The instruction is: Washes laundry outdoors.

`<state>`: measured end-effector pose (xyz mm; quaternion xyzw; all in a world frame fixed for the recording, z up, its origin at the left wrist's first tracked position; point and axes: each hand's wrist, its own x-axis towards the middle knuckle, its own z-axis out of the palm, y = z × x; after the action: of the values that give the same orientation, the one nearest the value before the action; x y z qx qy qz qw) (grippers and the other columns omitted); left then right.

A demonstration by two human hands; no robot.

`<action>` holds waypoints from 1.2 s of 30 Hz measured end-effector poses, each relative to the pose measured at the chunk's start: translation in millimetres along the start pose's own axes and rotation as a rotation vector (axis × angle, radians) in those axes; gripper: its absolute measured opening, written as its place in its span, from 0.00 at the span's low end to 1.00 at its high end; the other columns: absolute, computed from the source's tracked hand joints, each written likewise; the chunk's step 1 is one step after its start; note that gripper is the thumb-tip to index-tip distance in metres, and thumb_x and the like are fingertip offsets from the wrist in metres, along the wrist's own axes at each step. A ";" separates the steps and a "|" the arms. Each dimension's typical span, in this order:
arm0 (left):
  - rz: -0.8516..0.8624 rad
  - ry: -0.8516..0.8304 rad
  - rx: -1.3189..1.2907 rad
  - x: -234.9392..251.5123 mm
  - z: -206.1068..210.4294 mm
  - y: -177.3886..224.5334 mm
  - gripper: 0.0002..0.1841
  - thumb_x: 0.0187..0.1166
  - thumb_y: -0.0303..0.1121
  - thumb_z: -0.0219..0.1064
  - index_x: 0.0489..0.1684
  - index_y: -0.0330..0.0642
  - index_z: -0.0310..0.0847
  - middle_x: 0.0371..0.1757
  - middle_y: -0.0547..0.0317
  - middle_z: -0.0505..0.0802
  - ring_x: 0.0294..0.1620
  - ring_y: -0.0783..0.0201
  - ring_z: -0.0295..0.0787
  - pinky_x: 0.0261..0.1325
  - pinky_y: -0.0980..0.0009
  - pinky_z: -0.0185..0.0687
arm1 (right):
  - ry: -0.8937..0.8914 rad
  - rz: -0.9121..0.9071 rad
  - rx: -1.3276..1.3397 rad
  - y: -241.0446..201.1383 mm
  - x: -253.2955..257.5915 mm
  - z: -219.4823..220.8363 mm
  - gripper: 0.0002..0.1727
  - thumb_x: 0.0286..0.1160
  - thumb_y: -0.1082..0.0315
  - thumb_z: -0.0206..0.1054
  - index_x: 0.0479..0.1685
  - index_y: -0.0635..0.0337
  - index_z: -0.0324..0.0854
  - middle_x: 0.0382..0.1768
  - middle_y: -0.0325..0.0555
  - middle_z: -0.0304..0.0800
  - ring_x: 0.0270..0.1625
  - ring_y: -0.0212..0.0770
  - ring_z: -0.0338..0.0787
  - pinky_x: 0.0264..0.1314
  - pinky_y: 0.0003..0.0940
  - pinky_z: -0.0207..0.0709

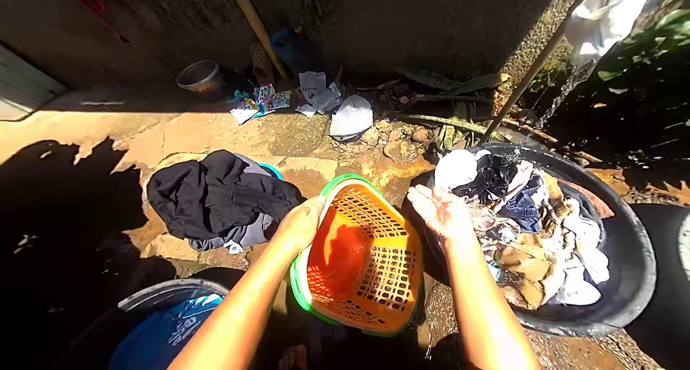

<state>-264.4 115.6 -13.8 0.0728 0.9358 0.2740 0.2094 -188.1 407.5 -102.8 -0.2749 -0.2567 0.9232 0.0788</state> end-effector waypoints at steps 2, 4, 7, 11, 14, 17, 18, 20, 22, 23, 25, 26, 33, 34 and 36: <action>0.008 -0.014 -0.016 -3.4 6.5 9.8 0.33 0.96 0.53 0.32 0.82 0.42 0.73 0.78 0.41 0.82 0.82 0.43 0.73 0.82 0.36 0.60 | -0.047 0.127 -0.103 45.9 -7.2 65.6 0.29 0.97 0.53 0.36 0.80 0.67 0.63 0.65 0.58 0.84 0.59 0.47 0.91 0.62 0.38 0.85; 0.046 -0.009 -0.039 -6.6 14.9 15.9 0.33 0.96 0.53 0.32 0.81 0.43 0.74 0.77 0.40 0.83 0.80 0.41 0.76 0.80 0.34 0.63 | -0.071 0.171 -0.063 97.6 -22.7 109.1 0.30 0.95 0.47 0.39 0.77 0.61 0.66 0.64 0.50 0.81 0.60 0.42 0.86 0.62 0.36 0.81; 0.150 0.050 -0.070 -3.0 24.2 9.0 0.30 0.93 0.58 0.41 0.74 0.48 0.81 0.63 0.41 0.90 0.68 0.41 0.85 0.71 0.33 0.72 | -0.048 -0.005 -0.247 151.9 -71.3 137.3 0.32 0.93 0.41 0.42 0.66 0.58 0.79 0.49 0.47 0.88 0.49 0.37 0.87 0.52 0.37 0.82; 0.164 0.037 -0.087 -4.0 22.2 5.6 0.29 0.87 0.62 0.53 0.67 0.49 0.84 0.54 0.39 0.91 0.57 0.38 0.88 0.59 0.30 0.76 | -0.498 -0.064 -0.879 175.0 -146.6 66.9 0.35 0.97 0.53 0.31 0.82 0.73 0.66 0.74 0.66 0.78 0.77 0.46 0.79 0.83 0.41 0.68; 0.195 0.028 -0.062 -10.6 20.8 6.4 0.28 0.87 0.62 0.53 0.65 0.50 0.85 0.53 0.39 0.91 0.56 0.38 0.87 0.57 0.30 0.76 | -0.800 -0.027 -1.359 161.9 -158.3 -11.3 0.33 0.95 0.51 0.42 0.84 0.68 0.68 0.71 0.65 0.83 0.75 0.52 0.83 0.81 0.53 0.71; 0.191 0.050 -0.043 -10.5 20.0 4.8 0.26 0.88 0.58 0.56 0.70 0.49 0.78 0.49 0.38 0.91 0.51 0.37 0.88 0.52 0.32 0.78 | -0.476 0.027 -1.522 95.9 -128.9 -71.6 0.27 0.94 0.54 0.47 0.50 0.67 0.88 0.45 0.54 0.92 0.54 0.46 0.90 0.65 0.52 0.77; 0.169 0.061 -0.033 -8.9 19.2 4.2 0.27 0.88 0.58 0.57 0.70 0.45 0.74 0.47 0.36 0.89 0.48 0.36 0.88 0.48 0.33 0.79 | -0.263 -0.076 -1.326 69.9 -114.2 -87.6 0.26 0.94 0.59 0.46 0.51 0.70 0.87 0.46 0.50 0.94 0.54 0.39 0.91 0.65 0.41 0.81; 0.127 0.085 0.001 -8.5 19.4 2.6 0.29 0.87 0.59 0.57 0.66 0.40 0.70 0.44 0.34 0.88 0.45 0.34 0.87 0.46 0.33 0.79 | 0.147 -0.193 -0.690 24.2 -79.1 -104.8 0.27 0.98 0.60 0.36 0.63 0.72 0.78 0.47 0.50 0.93 0.49 0.38 0.93 0.54 0.34 0.85; 0.111 0.079 0.044 -11.7 19.3 6.4 0.30 0.89 0.58 0.54 0.61 0.35 0.75 0.45 0.31 0.88 0.48 0.32 0.87 0.49 0.31 0.78 | 0.340 -0.188 -0.200 -7.6 -44.2 -127.7 0.27 0.97 0.53 0.36 0.65 0.64 0.74 0.46 0.50 0.92 0.45 0.40 0.93 0.49 0.36 0.86; 0.110 0.074 0.065 -11.1 18.1 11.0 0.30 0.90 0.58 0.53 0.58 0.33 0.78 0.45 0.30 0.88 0.50 0.31 0.87 0.51 0.31 0.78 | 0.391 -0.160 -0.043 -15.1 -30.0 -140.4 0.25 0.96 0.53 0.38 0.65 0.62 0.72 0.47 0.51 0.92 0.46 0.42 0.94 0.50 0.38 0.88; 0.078 0.046 0.113 -5.0 13.6 23.2 0.30 0.91 0.57 0.52 0.55 0.32 0.80 0.47 0.31 0.88 0.53 0.34 0.86 0.56 0.33 0.76 | 0.486 -0.140 0.106 -15.2 -6.1 -160.6 0.17 0.94 0.58 0.42 0.62 0.60 0.69 0.45 0.49 0.89 0.43 0.42 0.93 0.48 0.39 0.89; 0.057 0.029 0.131 -2.0 13.1 26.7 0.30 0.91 0.57 0.52 0.55 0.33 0.80 0.48 0.32 0.88 0.55 0.35 0.86 0.59 0.33 0.75 | 0.554 -0.155 0.118 -10.4 2.7 -169.1 0.13 0.92 0.62 0.45 0.56 0.59 0.70 0.39 0.47 0.86 0.37 0.40 0.91 0.42 0.37 0.88; 0.030 0.022 0.140 4.5 11.4 22.7 0.30 0.91 0.58 0.50 0.58 0.35 0.79 0.49 0.33 0.88 0.57 0.35 0.86 0.61 0.33 0.75 | 0.403 -0.264 0.183 -5.8 9.2 -173.5 0.25 0.92 0.47 0.34 0.62 0.53 0.70 0.45 0.44 0.83 0.47 0.39 0.85 0.49 0.44 0.83; 0.033 0.036 0.138 4.5 12.2 22.2 0.30 0.91 0.58 0.49 0.58 0.35 0.79 0.49 0.33 0.89 0.56 0.35 0.87 0.60 0.33 0.76 | 0.376 -0.241 0.245 -11.5 0.6 -154.8 0.20 0.91 0.50 0.37 0.56 0.51 0.69 0.42 0.42 0.83 0.44 0.38 0.86 0.47 0.39 0.83; 0.041 0.043 0.126 6.1 12.3 26.9 0.31 0.91 0.58 0.49 0.59 0.34 0.78 0.51 0.32 0.88 0.57 0.34 0.86 0.61 0.32 0.75 | 0.251 -0.154 0.200 -14.7 -21.9 -94.7 0.20 0.93 0.53 0.40 0.63 0.57 0.69 0.49 0.46 0.86 0.49 0.41 0.91 0.55 0.37 0.86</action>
<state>-264.0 145.6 -10.7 0.0991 0.9538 0.2204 0.1784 -117.8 454.6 -153.0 -0.3583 -0.1719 0.8939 0.2075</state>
